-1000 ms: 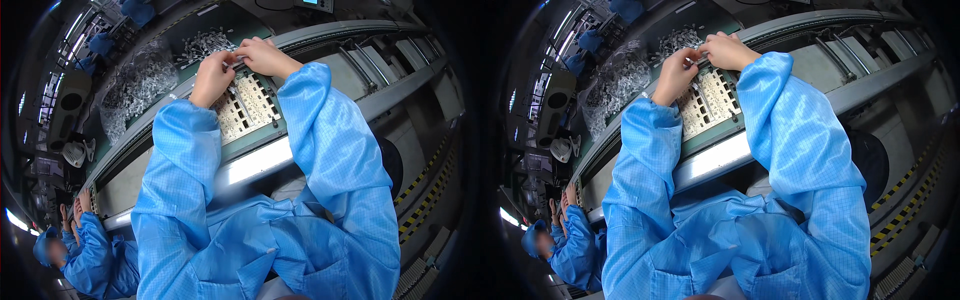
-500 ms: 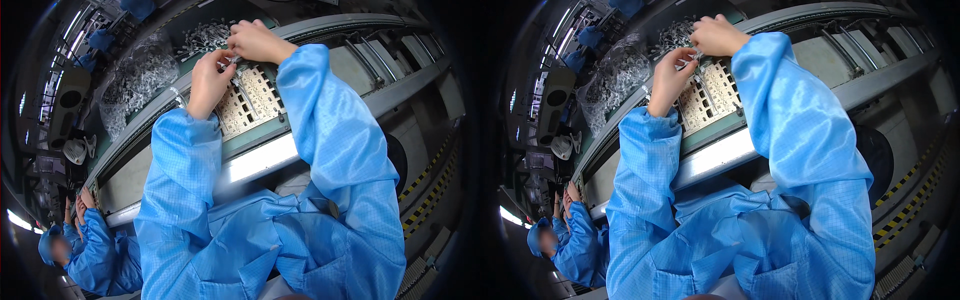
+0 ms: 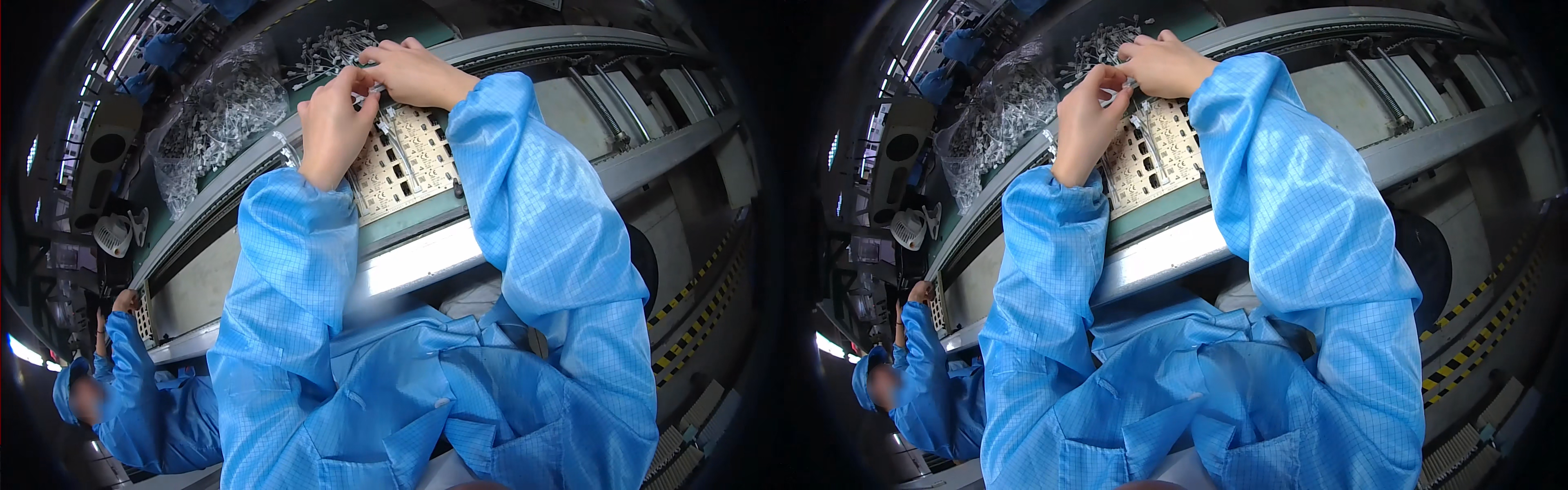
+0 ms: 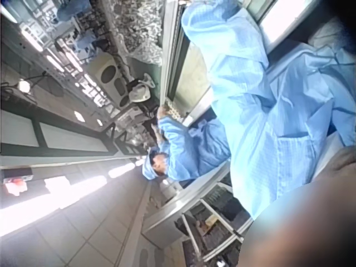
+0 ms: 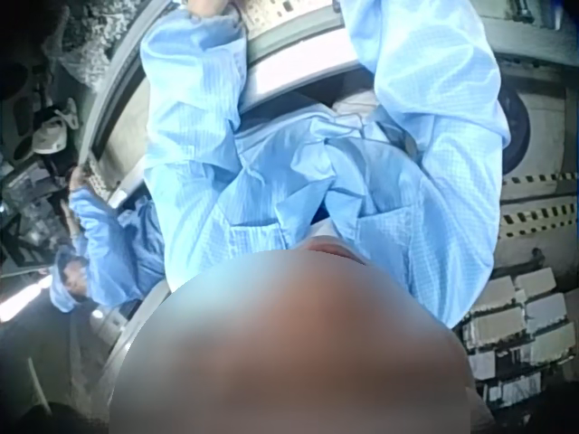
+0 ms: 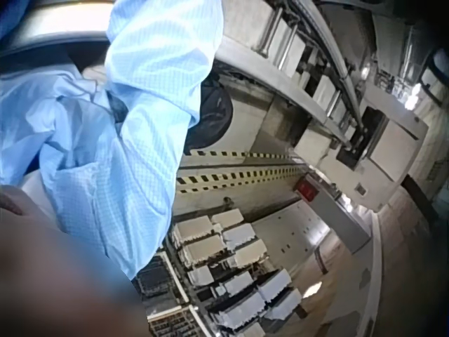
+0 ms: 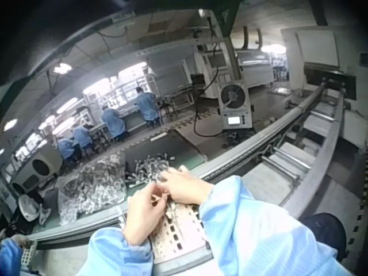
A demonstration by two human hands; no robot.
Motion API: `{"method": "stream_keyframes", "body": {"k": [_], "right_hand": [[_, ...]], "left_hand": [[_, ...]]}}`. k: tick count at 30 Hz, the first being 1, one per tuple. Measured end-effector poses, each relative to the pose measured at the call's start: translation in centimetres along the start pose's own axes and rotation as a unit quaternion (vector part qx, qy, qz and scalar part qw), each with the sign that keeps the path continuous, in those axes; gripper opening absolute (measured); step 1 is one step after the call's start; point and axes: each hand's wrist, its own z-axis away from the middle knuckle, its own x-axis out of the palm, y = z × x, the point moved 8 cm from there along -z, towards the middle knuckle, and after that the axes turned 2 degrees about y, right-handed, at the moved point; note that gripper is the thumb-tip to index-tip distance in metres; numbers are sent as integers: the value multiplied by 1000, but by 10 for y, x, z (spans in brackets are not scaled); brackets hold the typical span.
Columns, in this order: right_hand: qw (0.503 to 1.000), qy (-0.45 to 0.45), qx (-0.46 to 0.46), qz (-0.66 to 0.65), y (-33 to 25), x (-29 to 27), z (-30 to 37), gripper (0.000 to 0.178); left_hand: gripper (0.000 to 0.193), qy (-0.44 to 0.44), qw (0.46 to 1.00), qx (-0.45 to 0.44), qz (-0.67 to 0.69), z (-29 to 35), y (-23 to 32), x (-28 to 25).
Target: Manual assembly and inspection of components on electronic circuit boards at a production station.
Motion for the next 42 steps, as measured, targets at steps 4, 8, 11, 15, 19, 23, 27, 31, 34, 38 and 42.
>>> {"method": "stream_keyframes", "body": {"k": [4, 8, 11, 15, 19, 23, 27, 31, 34, 38, 42], "right_hand": [[996, -83, -12, 12, -7, -3, -11, 19], [994, -106, 22, 14, 11, -23, -6, 15], [989, -118, 46, -71, 21, -28, -5, 14], [981, -126, 128, -73, 27, -37, -1, 11], [968, -203, 138, -45, 24, -30, 3, 10], [968, -211, 132, 10, 19, -33, 7, 7], [964, -225, 141, 0, 18, -33, 8, 8], [959, -232, 159, -26, 28, -28, 7, 11], [958, -215, 179, -63, 40, -18, 9, 14], [963, -216, 162, -23, 41, -18, 13, 9], [969, -190, 160, -6, 26, -26, 7, 8]], "left_hand": [[17, -1, 1000, -24, -2, 3, -7, 0], [16, -9, 999, -13, 49, 0, -2, 6], [16, -6, 999, 6, 42, 1, -1, 9], [14, 1, 998, 64, 24, 1, 6, 14], [9, -16, 997, 71, 15, 0, 3, 23], [8, -3, 995, 94, 38, 0, 7, 24], [13, -16, 994, 107, 27, 2, 11, 24], [16, -9, 990, 136, 39, 2, 17, 18], [17, 10, 991, 105, 80, -4, 13, 9], [22, 60, 996, -5, 60, -21, -12, -29], [36, -4, 990, -101, -98, -23, -60, -49]]}}
